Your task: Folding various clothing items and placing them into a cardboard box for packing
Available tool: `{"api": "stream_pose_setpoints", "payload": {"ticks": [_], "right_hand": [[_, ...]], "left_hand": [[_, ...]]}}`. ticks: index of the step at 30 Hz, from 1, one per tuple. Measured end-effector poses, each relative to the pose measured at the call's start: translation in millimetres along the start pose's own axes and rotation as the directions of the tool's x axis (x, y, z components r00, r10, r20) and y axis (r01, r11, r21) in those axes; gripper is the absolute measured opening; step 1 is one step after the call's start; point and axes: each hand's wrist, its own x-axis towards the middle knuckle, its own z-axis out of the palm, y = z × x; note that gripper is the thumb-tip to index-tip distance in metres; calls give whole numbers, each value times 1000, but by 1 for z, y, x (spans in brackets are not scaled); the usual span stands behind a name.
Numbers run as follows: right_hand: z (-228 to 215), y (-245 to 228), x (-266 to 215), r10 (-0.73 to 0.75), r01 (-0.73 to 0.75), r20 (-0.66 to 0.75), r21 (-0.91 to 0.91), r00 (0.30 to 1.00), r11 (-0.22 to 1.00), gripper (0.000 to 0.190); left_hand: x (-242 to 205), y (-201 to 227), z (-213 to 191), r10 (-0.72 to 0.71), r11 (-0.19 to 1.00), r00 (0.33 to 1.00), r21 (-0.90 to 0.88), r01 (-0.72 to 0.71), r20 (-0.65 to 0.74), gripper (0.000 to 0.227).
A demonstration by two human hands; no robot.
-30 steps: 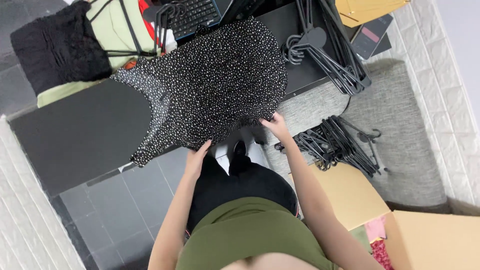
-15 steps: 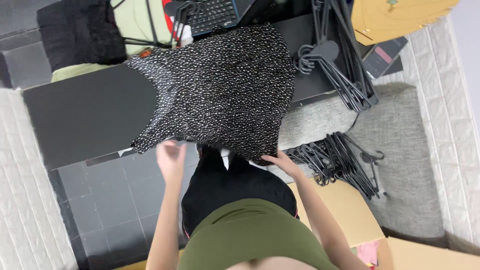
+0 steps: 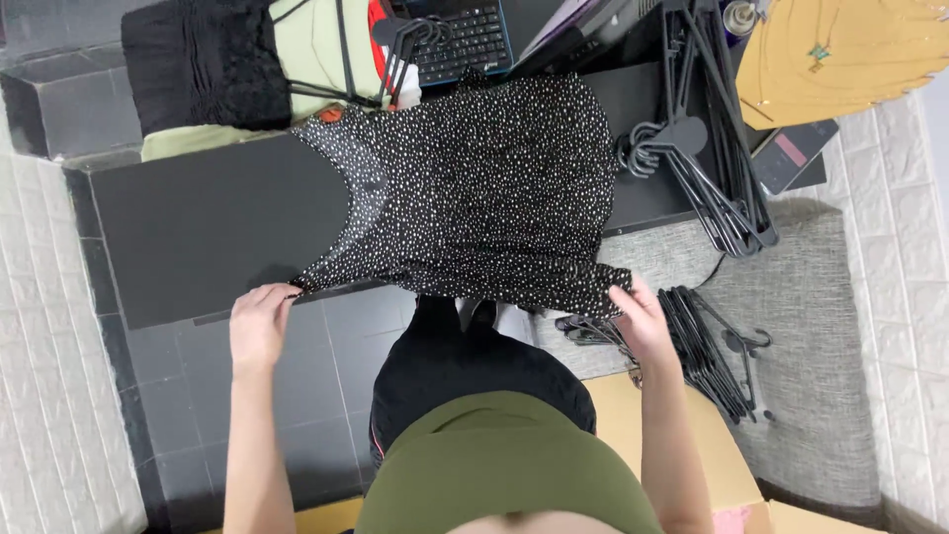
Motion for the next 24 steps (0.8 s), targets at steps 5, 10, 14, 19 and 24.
{"api": "stream_pose_setpoints", "payload": {"ticks": [5,10,14,19,24], "right_hand": [[90,-102,12,-233,232,58,25,971,972,28],[139,-127,75,-305,300,15,140,952,944,17],[148,-115,132,-427,428,-14,45,904,903,14],[74,-22,195,-496,447,-74,-336,865,829,17],[111,-29,126,-610,263,12,-909,792,324,39]], "left_hand": [[19,-7,-20,9,998,998,-67,-13,-63,15],[37,-9,-28,-5,998,997,-70,-1,-77,13],[45,-3,-35,-30,999,996,-47,27,-82,10],[42,-14,-12,-71,997,991,10,73,-116,12],[63,44,-25,-4,997,972,77,23,-236,67]]}}
